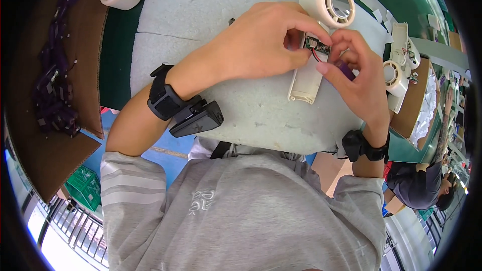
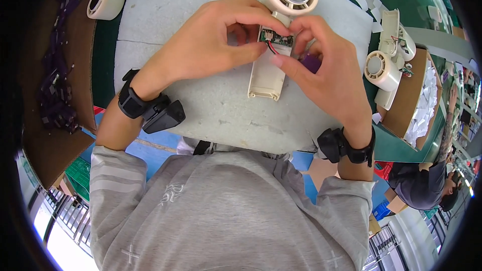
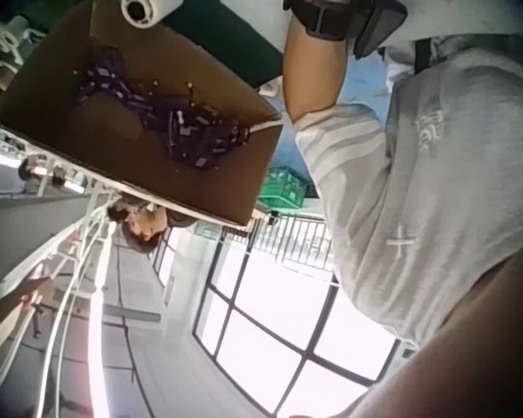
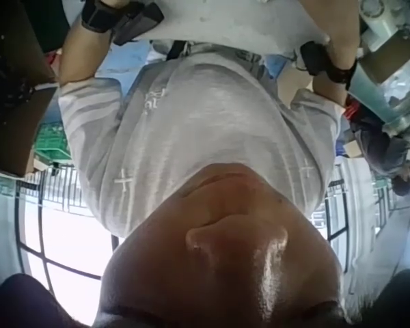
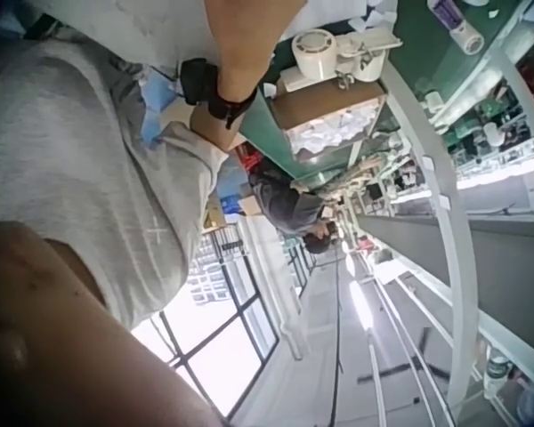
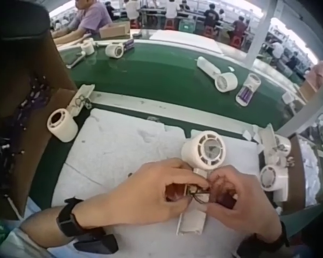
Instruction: The person assembles handheld fans by connecting battery packs to circuit boards, testing the lights, and fitting the batteries into the fan housings. They repeat this process multiple times, reaching into a box for more batteries and picking up fan components from the table.
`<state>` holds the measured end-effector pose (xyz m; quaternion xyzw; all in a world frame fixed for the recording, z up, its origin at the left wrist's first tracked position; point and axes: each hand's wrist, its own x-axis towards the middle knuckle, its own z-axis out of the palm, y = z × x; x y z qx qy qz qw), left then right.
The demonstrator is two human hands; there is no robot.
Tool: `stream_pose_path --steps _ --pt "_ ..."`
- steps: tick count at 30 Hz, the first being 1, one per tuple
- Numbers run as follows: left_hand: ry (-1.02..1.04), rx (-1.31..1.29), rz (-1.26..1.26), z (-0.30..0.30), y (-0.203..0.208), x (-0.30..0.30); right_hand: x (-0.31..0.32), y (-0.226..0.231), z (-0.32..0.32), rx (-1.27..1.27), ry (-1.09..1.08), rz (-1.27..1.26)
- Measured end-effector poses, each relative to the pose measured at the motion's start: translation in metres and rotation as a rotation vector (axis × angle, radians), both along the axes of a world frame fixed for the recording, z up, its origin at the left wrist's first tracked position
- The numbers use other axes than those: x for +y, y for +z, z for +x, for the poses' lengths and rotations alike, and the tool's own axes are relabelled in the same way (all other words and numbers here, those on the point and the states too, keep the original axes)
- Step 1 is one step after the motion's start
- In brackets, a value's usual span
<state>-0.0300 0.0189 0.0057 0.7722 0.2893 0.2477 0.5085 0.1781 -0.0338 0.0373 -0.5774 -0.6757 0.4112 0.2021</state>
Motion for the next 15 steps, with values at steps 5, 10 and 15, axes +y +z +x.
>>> stream_pose_path --steps 5,10,15 --pt "0.136 -0.007 -0.107 0.004 0.002 0.001 0.007 -0.007 0.002 -0.127 -0.041 0.406" --pt "0.233 -0.103 -0.123 0.005 -0.003 -0.001 0.008 -0.004 0.016 -0.291 -0.026 0.55" --pt "0.223 -0.103 -0.093 0.004 -0.002 -0.001 -0.007 0.014 0.014 -0.226 -0.039 0.271"
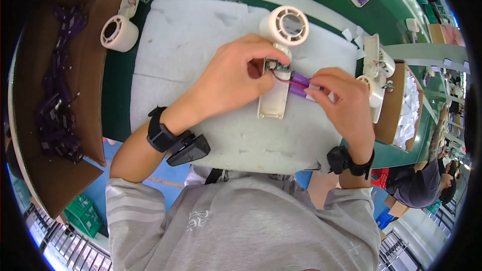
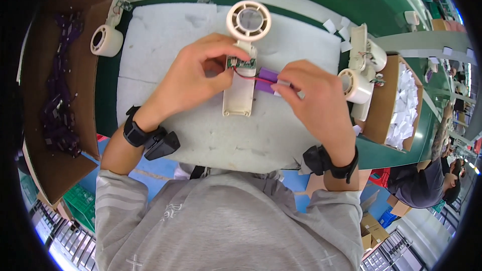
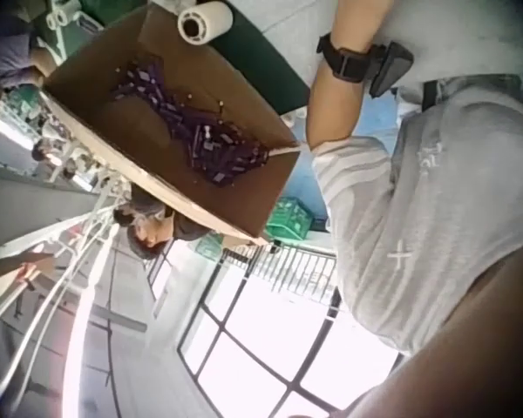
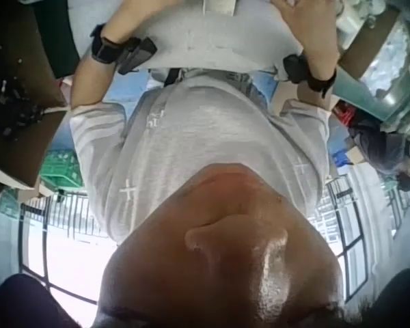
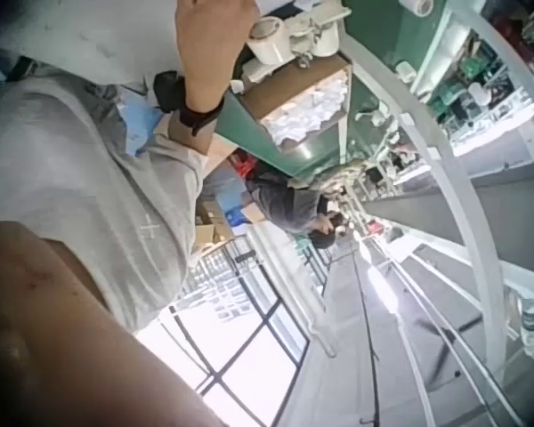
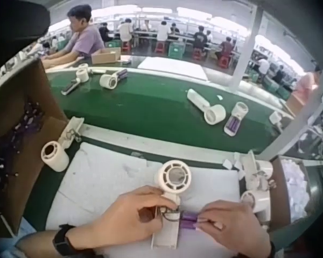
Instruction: The person assembles handheld fans by connecting battery packs to circuit boards, testing the lights, and fitting the batteries into the fan housings. They repeat this process multiple times, reaching into a box for more batteries and picking up fan components from the table.
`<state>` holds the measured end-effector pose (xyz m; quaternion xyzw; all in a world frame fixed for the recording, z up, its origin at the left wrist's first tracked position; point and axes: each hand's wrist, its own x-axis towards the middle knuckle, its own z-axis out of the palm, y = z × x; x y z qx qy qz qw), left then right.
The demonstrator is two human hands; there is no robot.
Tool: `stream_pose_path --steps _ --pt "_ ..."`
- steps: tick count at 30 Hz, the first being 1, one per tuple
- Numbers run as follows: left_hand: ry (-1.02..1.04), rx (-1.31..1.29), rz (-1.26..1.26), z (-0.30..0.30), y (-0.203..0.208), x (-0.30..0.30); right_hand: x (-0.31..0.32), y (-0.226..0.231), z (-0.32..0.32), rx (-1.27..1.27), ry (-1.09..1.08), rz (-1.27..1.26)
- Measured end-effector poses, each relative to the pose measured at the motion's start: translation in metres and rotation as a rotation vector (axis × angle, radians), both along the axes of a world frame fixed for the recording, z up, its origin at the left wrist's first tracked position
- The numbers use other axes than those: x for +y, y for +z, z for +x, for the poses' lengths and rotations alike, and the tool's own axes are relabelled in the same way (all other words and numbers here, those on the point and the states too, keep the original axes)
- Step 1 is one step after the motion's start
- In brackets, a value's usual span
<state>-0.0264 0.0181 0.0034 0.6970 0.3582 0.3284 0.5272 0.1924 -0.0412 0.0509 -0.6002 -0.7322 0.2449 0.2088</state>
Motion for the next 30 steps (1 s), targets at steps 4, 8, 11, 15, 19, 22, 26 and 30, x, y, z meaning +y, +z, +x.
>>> stream_pose_path --steps 4,8,11,15,19,22,26,30 --pt "-0.026 -0.015 -0.054 -0.003 0.003 -0.001 -0.008 -0.008 0.005 -0.037 0.1 0.136" --pt "-0.026 -0.033 -0.07 -0.001 0.003 0.001 -0.007 -0.005 0.006 -0.151 0.178 0.227" --pt "-0.027 -0.024 -0.134 0.0 0.003 0.001 -0.01 -0.002 0.002 -0.192 0.18 0.23" --pt "-0.006 -0.028 -0.177 0.002 0.0 -0.001 -0.011 -0.003 -0.003 -0.231 0.195 0.265" --pt "0.032 -0.035 -0.187 0.005 -0.001 -0.004 -0.012 -0.006 -0.004 -0.265 0.207 0.298" --pt "0.058 -0.031 -0.19 0.006 -0.002 -0.005 -0.01 -0.006 -0.004 -0.27 0.207 0.295" --pt "0.08 -0.029 -0.169 0.006 -0.002 -0.006 -0.008 -0.002 0.0 -0.218 0.182 0.242" --pt "0.074 -0.035 -0.122 0.005 -0.001 -0.004 -0.008 0.001 0.003 -0.149 0.15 0.169"
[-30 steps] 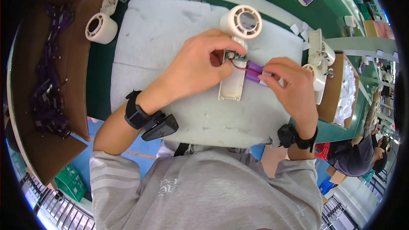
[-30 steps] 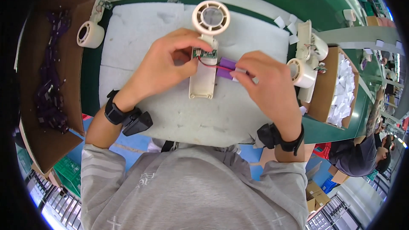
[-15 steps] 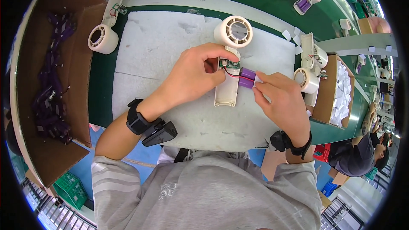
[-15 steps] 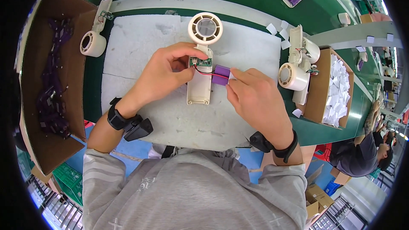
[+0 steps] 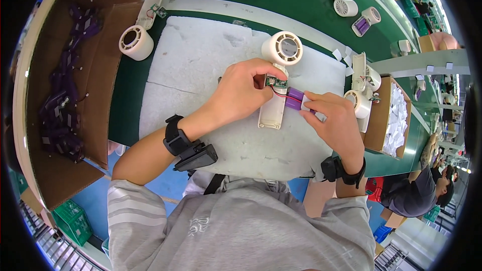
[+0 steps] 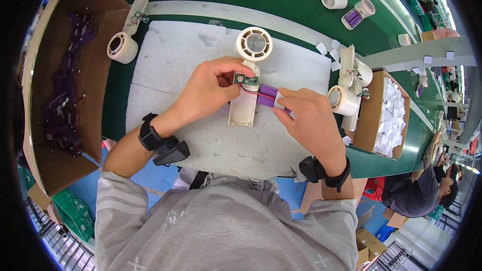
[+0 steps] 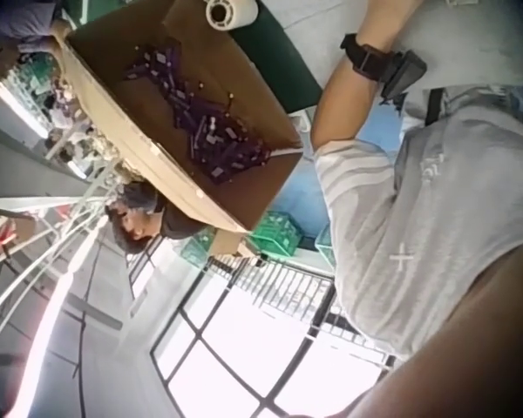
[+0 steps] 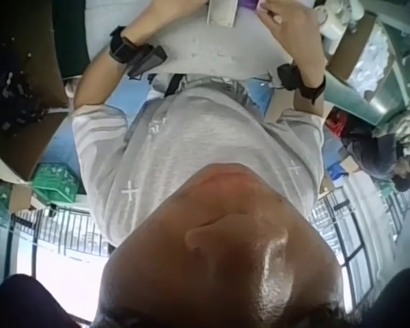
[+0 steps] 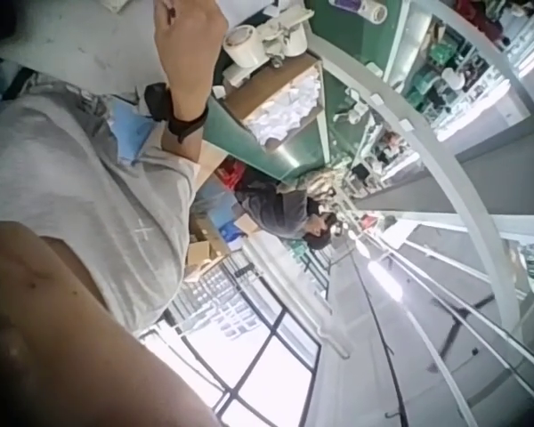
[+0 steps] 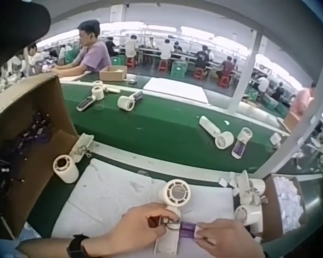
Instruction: The person assembles handheld fans by connecting battery packs to circuit boards, testing the lights, and fitting the batteries into the fan housings. They repeat this process multiple times, reaching into a box for more batteries and picking up fan components from the table.
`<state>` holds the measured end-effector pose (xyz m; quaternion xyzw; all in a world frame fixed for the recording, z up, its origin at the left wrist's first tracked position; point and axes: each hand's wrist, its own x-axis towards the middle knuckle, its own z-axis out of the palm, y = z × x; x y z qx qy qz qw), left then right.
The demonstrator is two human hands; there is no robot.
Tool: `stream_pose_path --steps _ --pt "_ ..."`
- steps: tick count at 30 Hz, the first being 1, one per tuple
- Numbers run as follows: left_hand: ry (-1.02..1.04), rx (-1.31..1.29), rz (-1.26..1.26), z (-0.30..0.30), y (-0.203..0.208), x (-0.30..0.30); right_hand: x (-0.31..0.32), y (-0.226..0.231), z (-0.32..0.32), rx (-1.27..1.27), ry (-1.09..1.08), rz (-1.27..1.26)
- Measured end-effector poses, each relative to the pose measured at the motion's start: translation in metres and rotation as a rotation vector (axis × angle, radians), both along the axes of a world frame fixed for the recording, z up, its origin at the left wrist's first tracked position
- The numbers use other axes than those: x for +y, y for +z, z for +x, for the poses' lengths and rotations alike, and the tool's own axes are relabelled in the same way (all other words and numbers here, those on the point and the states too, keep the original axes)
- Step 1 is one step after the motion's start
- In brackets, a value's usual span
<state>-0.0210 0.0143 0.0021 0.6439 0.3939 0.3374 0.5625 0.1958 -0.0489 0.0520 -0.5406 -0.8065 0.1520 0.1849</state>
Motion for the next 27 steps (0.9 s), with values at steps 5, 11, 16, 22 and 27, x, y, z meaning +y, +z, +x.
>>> stream_pose_path --steps 5,11,16,22,27 --pt "-0.031 0.027 0.012 -0.002 0.002 -0.001 -0.001 0.0 0.0 -0.024 0.01 -0.01" --pt "-0.045 0.051 0.028 -0.001 0.004 -0.003 -0.005 -0.001 -0.008 -0.076 -0.007 0.028" --pt "-0.043 0.083 0.086 0.0 0.003 -0.003 -0.005 0.0 -0.019 -0.104 -0.03 0.061" --pt "-0.017 0.111 0.084 -0.002 0.004 -0.004 -0.002 0.002 -0.014 -0.034 -0.084 -0.055" --pt "-0.005 0.11 0.106 -0.002 0.004 -0.004 0.008 0.004 0.013 0.101 -0.093 -0.184"
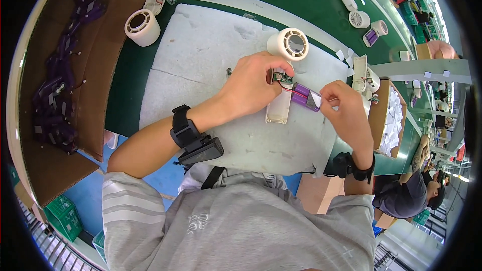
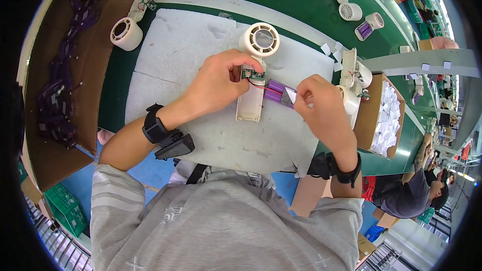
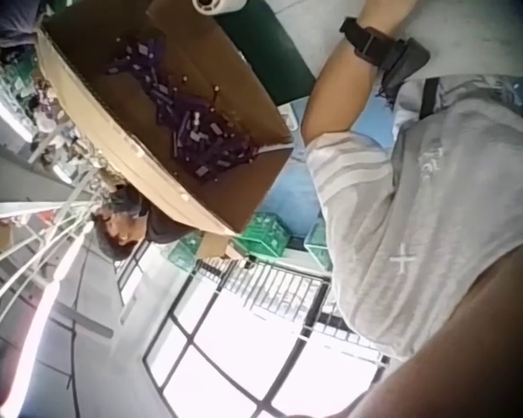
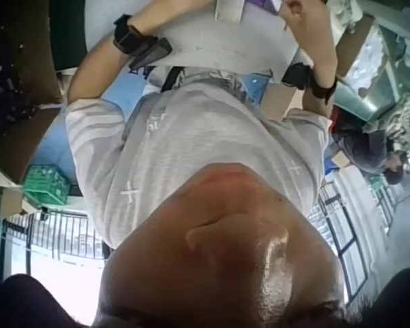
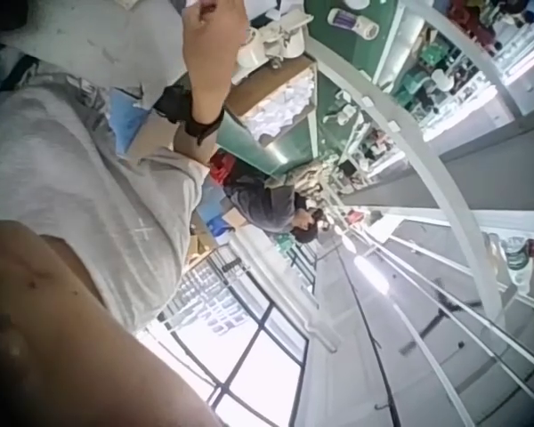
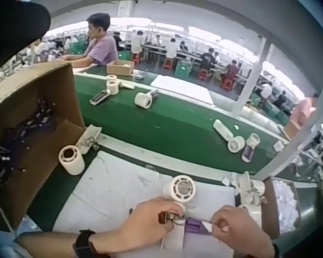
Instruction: The person assembles handheld fans by connecting battery packs to circuit boards, testing the lights, and fitting the batteries into the fan housings. They repeat this process multiple times, reaching into a box for more batteries and picking up fan components from the table.
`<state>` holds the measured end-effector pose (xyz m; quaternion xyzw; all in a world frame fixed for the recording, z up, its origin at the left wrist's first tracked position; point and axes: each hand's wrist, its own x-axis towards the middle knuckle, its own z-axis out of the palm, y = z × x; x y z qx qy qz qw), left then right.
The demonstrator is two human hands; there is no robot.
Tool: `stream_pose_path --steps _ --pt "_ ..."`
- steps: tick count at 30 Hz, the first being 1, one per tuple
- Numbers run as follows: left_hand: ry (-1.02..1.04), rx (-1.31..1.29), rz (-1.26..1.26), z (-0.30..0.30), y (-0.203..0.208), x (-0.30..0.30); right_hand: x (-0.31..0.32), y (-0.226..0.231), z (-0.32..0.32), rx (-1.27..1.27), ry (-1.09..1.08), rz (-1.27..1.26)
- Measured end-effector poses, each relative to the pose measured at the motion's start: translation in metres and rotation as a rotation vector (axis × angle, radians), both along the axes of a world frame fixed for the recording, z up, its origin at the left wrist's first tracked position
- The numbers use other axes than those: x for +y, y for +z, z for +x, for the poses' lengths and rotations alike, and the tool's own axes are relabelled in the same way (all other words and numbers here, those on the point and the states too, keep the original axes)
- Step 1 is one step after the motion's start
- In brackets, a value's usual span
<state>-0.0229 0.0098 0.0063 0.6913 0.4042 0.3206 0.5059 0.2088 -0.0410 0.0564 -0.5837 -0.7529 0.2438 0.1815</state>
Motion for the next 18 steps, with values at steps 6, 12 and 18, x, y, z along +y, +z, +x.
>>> stream_pose_path --steps 6,12,18 --pt "0.029 -0.05 -0.017 -0.004 -0.004 0.013 0.05 0.027 0.055 0.042 -0.227 -0.071" --pt "-0.013 -0.111 -0.155 -0.008 -0.007 0.019 0.156 0.032 0.071 -0.236 -0.207 0.095" --pt "-0.003 -0.089 -0.051 -0.003 -0.009 0.016 0.281 -0.025 0.198 -0.81 -0.089 0.492"
